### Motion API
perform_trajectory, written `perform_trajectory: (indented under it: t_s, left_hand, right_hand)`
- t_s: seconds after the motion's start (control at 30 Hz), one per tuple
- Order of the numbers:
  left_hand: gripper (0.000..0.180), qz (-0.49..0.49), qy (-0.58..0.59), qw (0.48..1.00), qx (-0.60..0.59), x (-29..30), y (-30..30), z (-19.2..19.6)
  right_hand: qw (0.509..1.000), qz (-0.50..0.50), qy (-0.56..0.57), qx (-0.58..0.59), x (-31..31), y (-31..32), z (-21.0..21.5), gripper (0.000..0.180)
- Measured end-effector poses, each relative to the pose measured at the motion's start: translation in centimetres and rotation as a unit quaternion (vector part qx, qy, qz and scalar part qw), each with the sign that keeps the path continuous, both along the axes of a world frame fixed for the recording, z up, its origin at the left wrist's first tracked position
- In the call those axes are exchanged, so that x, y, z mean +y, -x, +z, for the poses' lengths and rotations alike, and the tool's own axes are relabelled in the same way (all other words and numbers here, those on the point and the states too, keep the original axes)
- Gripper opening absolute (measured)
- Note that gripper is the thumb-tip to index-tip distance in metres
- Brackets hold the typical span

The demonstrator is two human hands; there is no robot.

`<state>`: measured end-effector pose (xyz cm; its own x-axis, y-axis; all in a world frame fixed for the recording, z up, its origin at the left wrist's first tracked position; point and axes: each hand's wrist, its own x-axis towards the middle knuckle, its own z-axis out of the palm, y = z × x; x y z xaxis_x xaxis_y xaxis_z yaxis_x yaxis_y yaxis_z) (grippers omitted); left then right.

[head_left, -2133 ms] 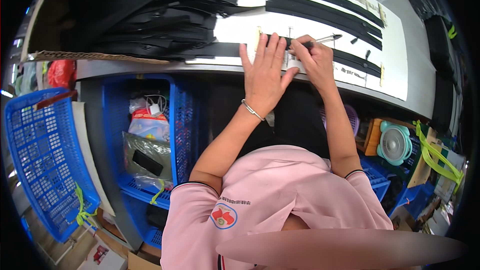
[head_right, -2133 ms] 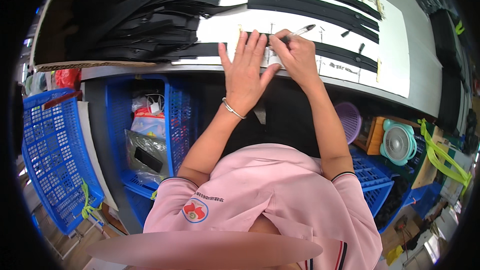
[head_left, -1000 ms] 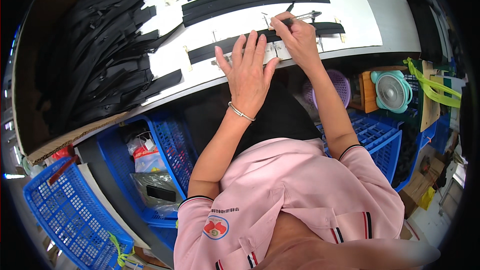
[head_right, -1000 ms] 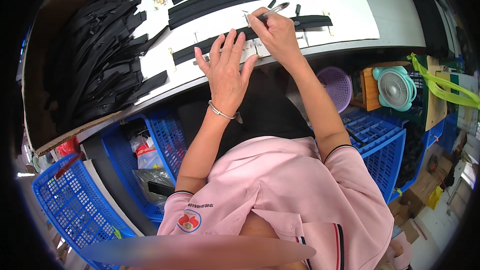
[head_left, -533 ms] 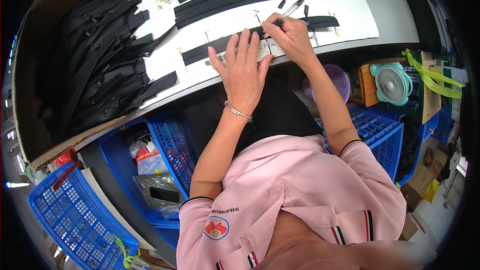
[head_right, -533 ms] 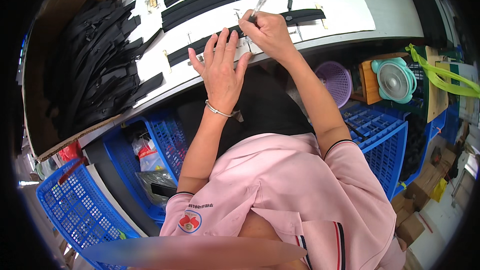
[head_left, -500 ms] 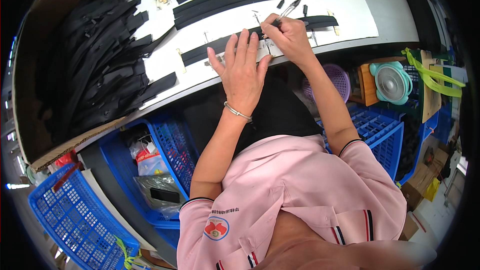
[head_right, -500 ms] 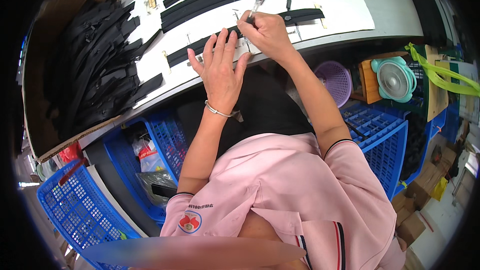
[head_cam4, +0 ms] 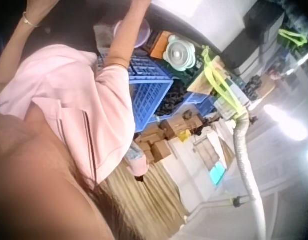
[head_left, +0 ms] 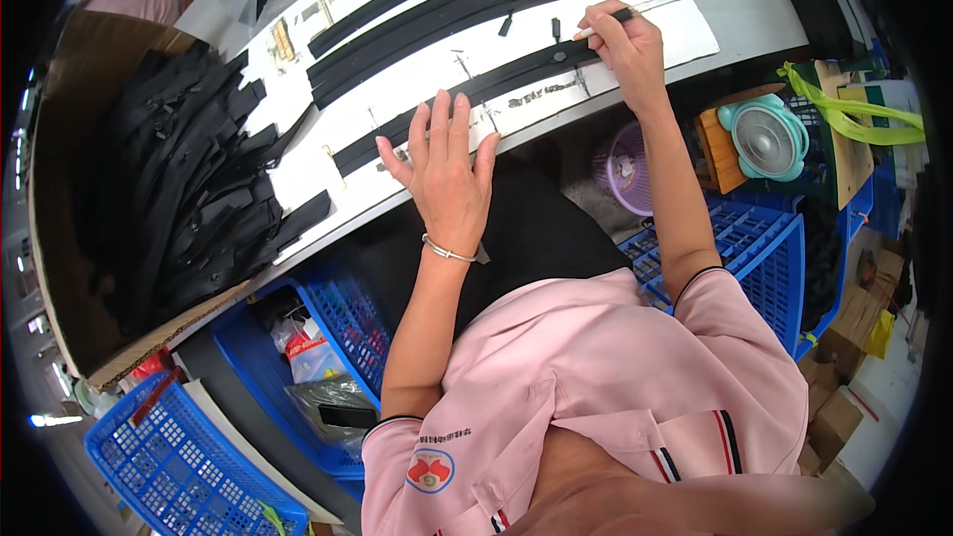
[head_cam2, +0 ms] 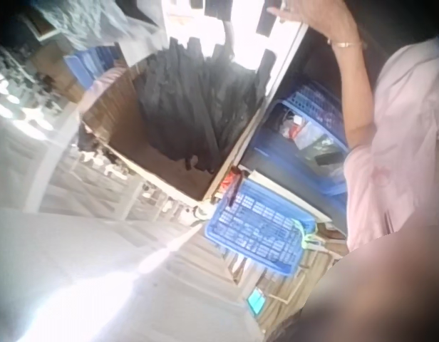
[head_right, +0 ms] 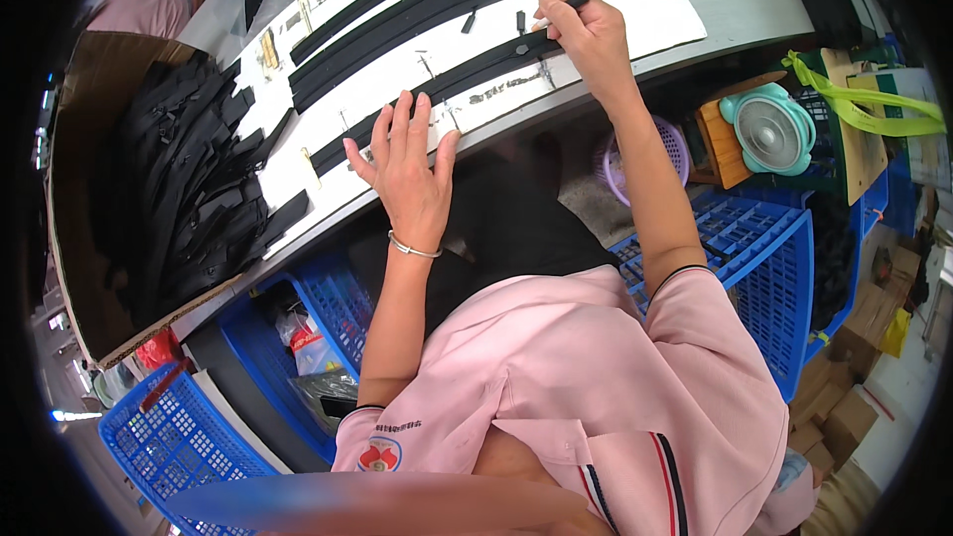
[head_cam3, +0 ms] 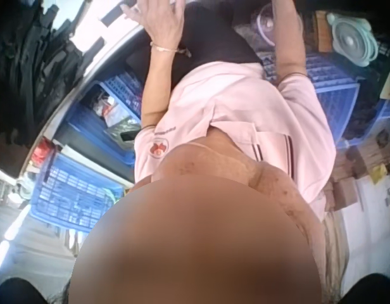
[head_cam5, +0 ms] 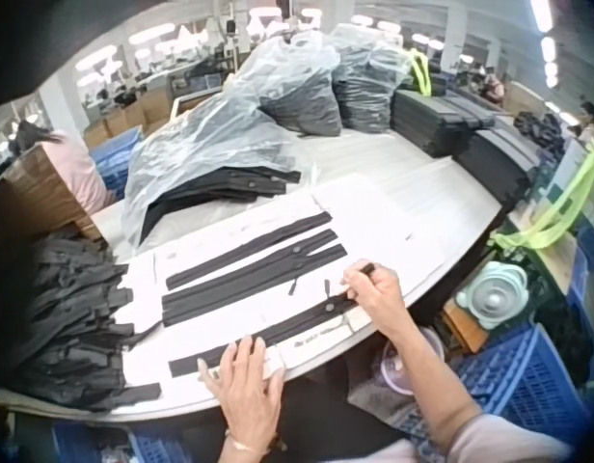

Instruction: Picking up black zippers, aligning them against a template on a desk, marking them with a pen, and organizing them.

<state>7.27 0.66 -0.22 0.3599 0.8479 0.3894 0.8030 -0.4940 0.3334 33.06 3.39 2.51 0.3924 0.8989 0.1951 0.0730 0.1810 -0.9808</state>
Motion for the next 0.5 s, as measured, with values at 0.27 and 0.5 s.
perform_trajectory:
  t_s: [0.27, 0.5]
  left_hand:
    - [0.048, -0.036, 0.019, 0.998, -0.057, 0.4, -2.3, 1.5]
    - [0.051, -0.21, 0.052, 0.965, -0.15, 4.8, -9.4, 1.2]
  right_hand:
    - [0.997, -0.009, 0.079, -0.005, 0.4, -1.4, -1.2, 0.018]
    - [0.998, -0.014, 0.053, 0.041, 0.4, -1.2, -1.5, 0.017]
